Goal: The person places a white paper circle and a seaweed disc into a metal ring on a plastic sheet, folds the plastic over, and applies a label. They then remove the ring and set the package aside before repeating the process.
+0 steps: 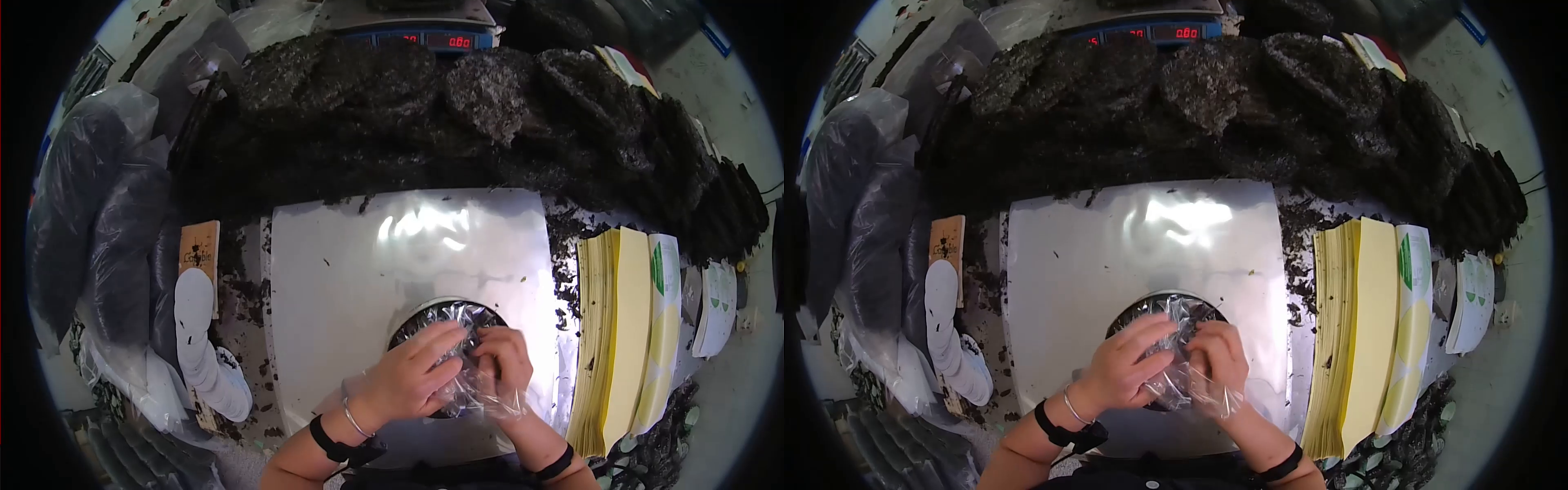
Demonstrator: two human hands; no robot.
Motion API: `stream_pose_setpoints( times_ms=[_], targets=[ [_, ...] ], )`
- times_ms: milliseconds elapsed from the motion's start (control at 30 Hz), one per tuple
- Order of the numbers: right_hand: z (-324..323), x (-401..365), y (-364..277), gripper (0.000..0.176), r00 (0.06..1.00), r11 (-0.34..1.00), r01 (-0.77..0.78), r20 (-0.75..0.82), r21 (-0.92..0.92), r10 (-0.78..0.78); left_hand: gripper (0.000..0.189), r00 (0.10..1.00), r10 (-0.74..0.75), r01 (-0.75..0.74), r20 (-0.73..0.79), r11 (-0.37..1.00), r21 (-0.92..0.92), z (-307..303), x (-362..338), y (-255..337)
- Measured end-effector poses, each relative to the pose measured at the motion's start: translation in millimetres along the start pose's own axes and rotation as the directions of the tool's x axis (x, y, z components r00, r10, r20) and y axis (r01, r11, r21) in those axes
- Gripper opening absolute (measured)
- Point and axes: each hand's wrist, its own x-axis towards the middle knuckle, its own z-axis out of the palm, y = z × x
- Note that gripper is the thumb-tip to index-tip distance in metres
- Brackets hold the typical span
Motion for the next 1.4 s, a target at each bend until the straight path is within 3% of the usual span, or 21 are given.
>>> stream_pose_setpoints(
  times_ms=[33, 67, 100, 133, 267, 400, 467, 600, 633, 667, 733, 833, 900, 933, 967, 1000, 1033, 1100, 1267, 1367, 1400],
  targets=[
    [4.9, -2.0, 4.8, 0.021, 0.999, 0.999, -0.038, -0.036, -0.025, 0.037, 0.038, 0.986, -0.013, -0.002, 0.167, 0.996, 0.085, 3.0, -0.3, -2.6],
    [5.0, 4.2, 1.7, 0.029, 0.998, 0.998, -0.023, 0.054, -0.062, 0.026, 0.037, 0.945, -0.037, -0.021, 0.326, 0.985, 0.173, 5.3, -0.9, -4.8],
    [9.8, 10.5, -3.7, 0.034, 0.996, 0.984, -0.025, 0.084, -0.178, 0.04, 0.044, 0.93, -0.101, 0.039, 0.354, 0.983, 0.178, 10.1, -1.7, -5.8],
    [13.8, 13.4, -10.1, 0.038, 0.993, 0.956, -0.014, 0.108, -0.292, 0.048, 0.044, 0.93, -0.111, 0.045, 0.351, 0.981, 0.19, 13.7, -3.6, -3.7],
    [15.5, 12.0, -17.5, 0.057, 0.981, 0.936, 0.022, 0.188, -0.35, 0.047, 0.058, 0.921, -0.14, 0.029, 0.363, 0.955, 0.294, 7.1, -4.9, 6.7],
    [23.5, 2.4, -10.3, 0.079, 0.979, 0.883, 0.077, 0.202, -0.463, 0.021, 0.07, 0.929, -0.164, 0.16, 0.333, 0.986, 0.039, -6.6, -14.0, 23.4],
    [21.4, 1.9, -14.0, 0.081, 0.979, 0.886, 0.069, 0.204, -0.459, 0.029, 0.073, 0.948, -0.141, 0.056, 0.287, 0.957, 0.286, 7.1, -21.8, 27.9],
    [-25.9, -28.6, -30.0, 0.061, 0.982, 0.975, 0.002, 0.182, -0.222, 0.04, 0.075, 0.951, -0.182, 0.034, 0.25, 0.865, 0.501, 28.8, -27.8, 28.1],
    [-24.9, -33.0, -37.2, 0.048, 0.978, 0.909, 0.154, 0.187, -0.387, -0.086, 0.071, 0.958, -0.178, 0.04, 0.223, 0.857, 0.513, 30.9, -28.0, 28.6],
    [-8.1, -42.6, -26.0, 0.045, 0.981, 0.922, 0.091, 0.193, -0.375, -0.018, 0.071, 0.957, -0.173, 0.036, 0.232, 0.865, 0.5, 30.5, -31.2, 31.6],
    [0.4, -49.4, -6.4, 0.043, 0.972, 0.846, 0.193, 0.214, -0.497, -0.096, 0.067, 0.95, -0.2, 0.055, 0.239, 0.862, 0.503, 29.4, -22.2, 33.7],
    [-46.4, -31.5, 0.7, 0.038, 0.956, 0.842, 0.22, 0.28, -0.493, -0.086, 0.057, 0.943, -0.224, 0.086, 0.248, 0.88, 0.468, 29.5, -16.0, 45.5],
    [-107.7, -8.3, -2.4, 0.033, 0.886, 0.996, 0.049, 0.464, -0.075, -0.009, 0.053, 0.945, -0.177, 0.03, 0.275, 0.884, 0.466, 30.5, -16.0, 41.6],
    [-134.0, -5.6, 24.0, 0.031, 0.99, 0.949, 0.117, 0.111, -0.293, -0.088, 0.052, 0.939, -0.193, 0.036, 0.285, 0.878, 0.476, 30.4, -16.5, 40.0],
    [-173.0, 11.3, 31.5, 0.031, 0.987, 0.929, 0.063, -0.114, -0.365, -0.112, 0.051, 0.932, -0.223, 0.056, 0.287, 0.868, 0.493, 30.6, -17.0, 40.3],
    [-205.9, 20.2, 73.7, 0.032, 0.926, 0.772, -0.03, -0.309, -0.635, -0.218, 0.051, 0.932, -0.224, 0.063, 0.284, 0.873, 0.483, 29.6, -14.5, 42.8],
    [-243.2, 27.2, 109.6, 0.031, 0.898, 0.634, -0.154, -0.375, -0.757, -0.229, 0.052, 0.92, -0.247, 0.072, 0.304, 0.87, 0.488, 27.6, -10.9, 45.3],
    [-307.3, 31.2, 187.6, 0.03, 0.921, 0.303, -0.164, -0.256, -0.939, -0.293, 0.055, 0.905, -0.268, 0.078, 0.33, 0.867, 0.492, 27.0, -8.4, 42.5],
    [-340.4, 26.8, 271.4, 0.034, 0.973, 0.237, -0.2, -0.222, -0.951, -0.07, 0.057, 0.855, -0.336, 0.118, 0.394, 0.868, 0.483, 25.5, -1.0, 42.8],
    [-333.2, 30.3, 259.4, 0.028, 0.958, 0.208, -0.214, -0.247, -0.955, -0.149, 0.057, 0.85, -0.361, 0.152, 0.383, 0.865, 0.478, 30.6, 3.5, 42.7],
    [-324.7, 34.6, 250.5, 0.025, 0.915, 0.331, -0.334, -0.388, -0.883, -0.111, 0.056, 0.855, -0.343, 0.121, 0.389, 0.861, 0.494, 29.6, 1.7, 39.7]
  ],
)
